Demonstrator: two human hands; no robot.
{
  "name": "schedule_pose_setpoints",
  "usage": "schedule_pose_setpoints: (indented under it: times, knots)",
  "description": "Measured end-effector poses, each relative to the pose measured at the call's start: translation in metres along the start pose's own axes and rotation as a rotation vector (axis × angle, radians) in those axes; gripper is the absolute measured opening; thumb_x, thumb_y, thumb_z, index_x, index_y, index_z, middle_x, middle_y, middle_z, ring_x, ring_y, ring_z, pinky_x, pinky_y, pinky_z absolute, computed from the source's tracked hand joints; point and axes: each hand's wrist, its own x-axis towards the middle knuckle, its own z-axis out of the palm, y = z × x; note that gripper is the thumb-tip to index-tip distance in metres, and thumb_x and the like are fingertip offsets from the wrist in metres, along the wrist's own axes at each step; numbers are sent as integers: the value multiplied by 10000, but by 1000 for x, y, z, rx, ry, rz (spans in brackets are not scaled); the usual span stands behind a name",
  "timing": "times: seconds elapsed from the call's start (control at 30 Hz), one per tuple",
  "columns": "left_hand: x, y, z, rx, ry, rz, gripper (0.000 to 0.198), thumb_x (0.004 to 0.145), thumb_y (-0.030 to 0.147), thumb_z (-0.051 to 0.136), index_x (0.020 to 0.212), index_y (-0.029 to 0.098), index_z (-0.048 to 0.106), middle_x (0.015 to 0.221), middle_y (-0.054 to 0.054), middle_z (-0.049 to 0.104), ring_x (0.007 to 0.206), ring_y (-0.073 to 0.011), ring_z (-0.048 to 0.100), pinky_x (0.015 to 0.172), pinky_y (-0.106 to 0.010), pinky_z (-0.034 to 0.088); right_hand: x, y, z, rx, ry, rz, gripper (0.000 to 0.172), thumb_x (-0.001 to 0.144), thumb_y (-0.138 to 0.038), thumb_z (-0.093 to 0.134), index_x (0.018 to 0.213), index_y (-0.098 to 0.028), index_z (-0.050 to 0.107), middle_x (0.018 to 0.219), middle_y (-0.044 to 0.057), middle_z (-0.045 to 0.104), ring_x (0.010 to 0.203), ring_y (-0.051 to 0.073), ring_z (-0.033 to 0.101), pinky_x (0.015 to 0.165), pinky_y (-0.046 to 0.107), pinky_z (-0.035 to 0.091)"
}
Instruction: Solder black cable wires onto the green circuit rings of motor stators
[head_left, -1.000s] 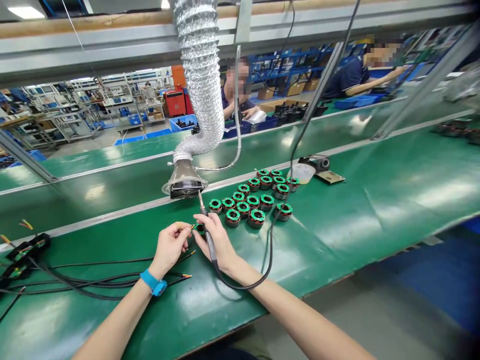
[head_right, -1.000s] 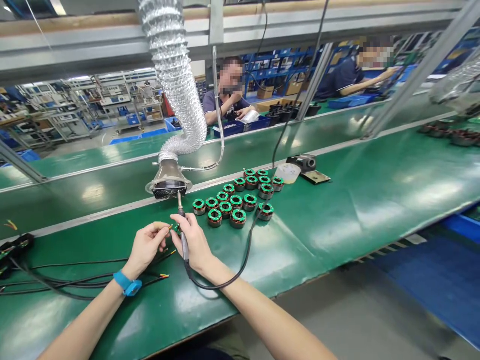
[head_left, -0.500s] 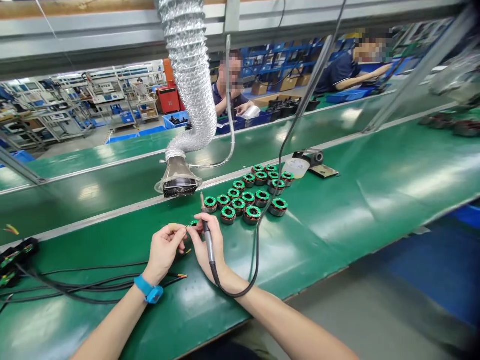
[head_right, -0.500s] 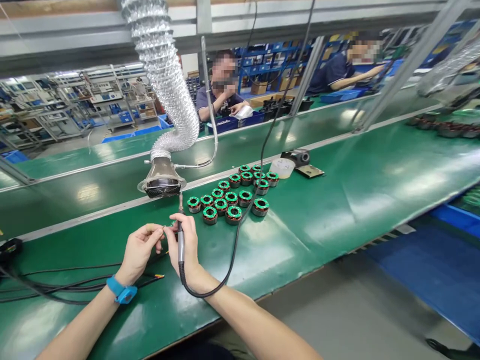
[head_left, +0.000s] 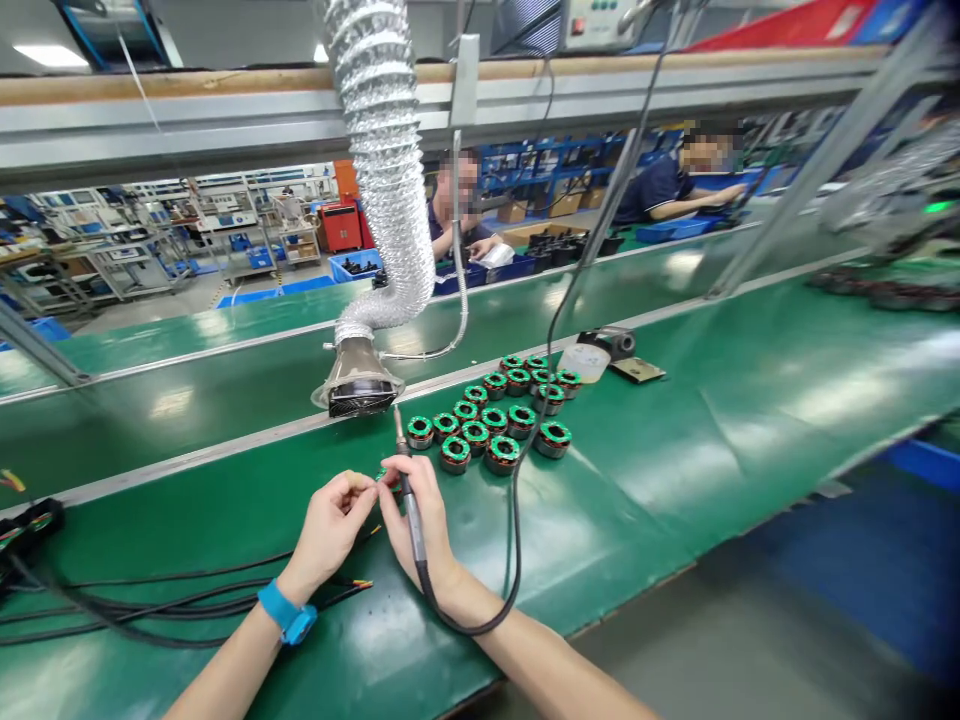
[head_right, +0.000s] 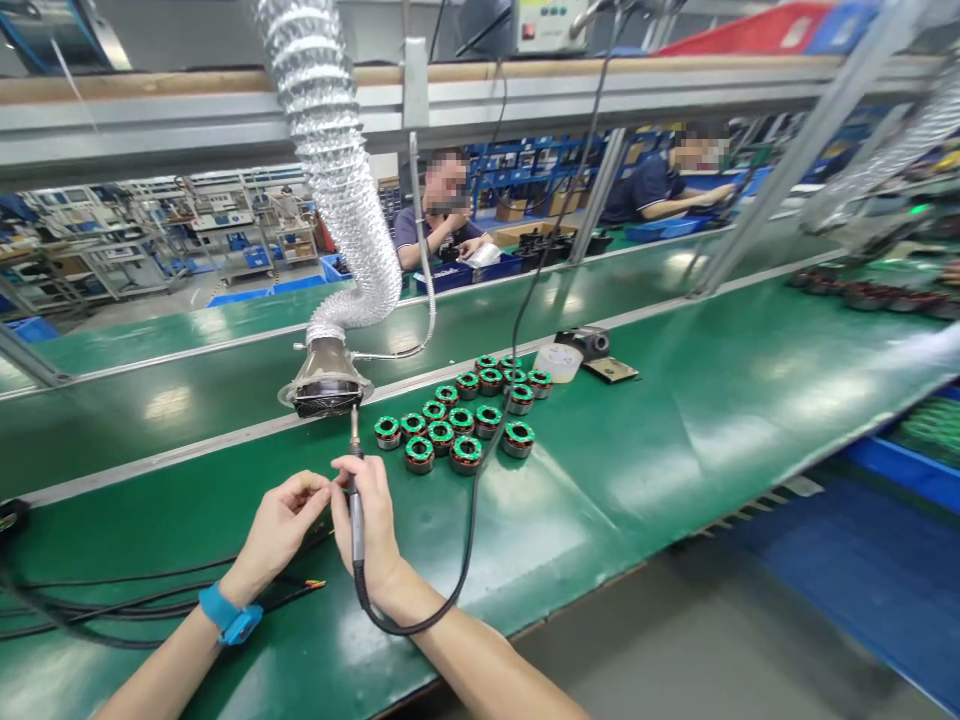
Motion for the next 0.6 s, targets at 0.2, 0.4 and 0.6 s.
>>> schedule_pose_setpoints:
  times: [0.2, 0.4, 0.6]
  knots:
    - [-3, 5, -6, 355, -167, 140, 259, 1015, 367, 603, 865, 185, 709, 854, -25, 646, 790, -163, 575, 740, -281, 440, -2, 7, -12, 0, -135, -24, 343, 992, -89, 488, 1247, -283, 610, 1050, 29, 541, 928, 155, 639, 870, 284, 590]
    - [-6, 6, -8, 342, -204, 83, 247, 1000, 365, 624, 855, 184, 708, 847, -23, 658, 788, -165, 586, 743, -279, 450, 1, 10, -20, -1, -166, -2, 216, 1000, -151, 557, 1165, -280, 613, 988, 2, 553, 837, 147, 637, 785, 264, 576]
    - [-2, -4, -9, 301, 21, 74, 257, 982, 391, 638, 855, 187, 731, 870, -44, 706, 810, -184, 627, 743, -284, 470, -7, 20, -31, -193, -35, 34, 188, 988, -258, 696, 1159, -251, 618, 1029, 32, 557, 872, 193, 618, 816, 336, 558]
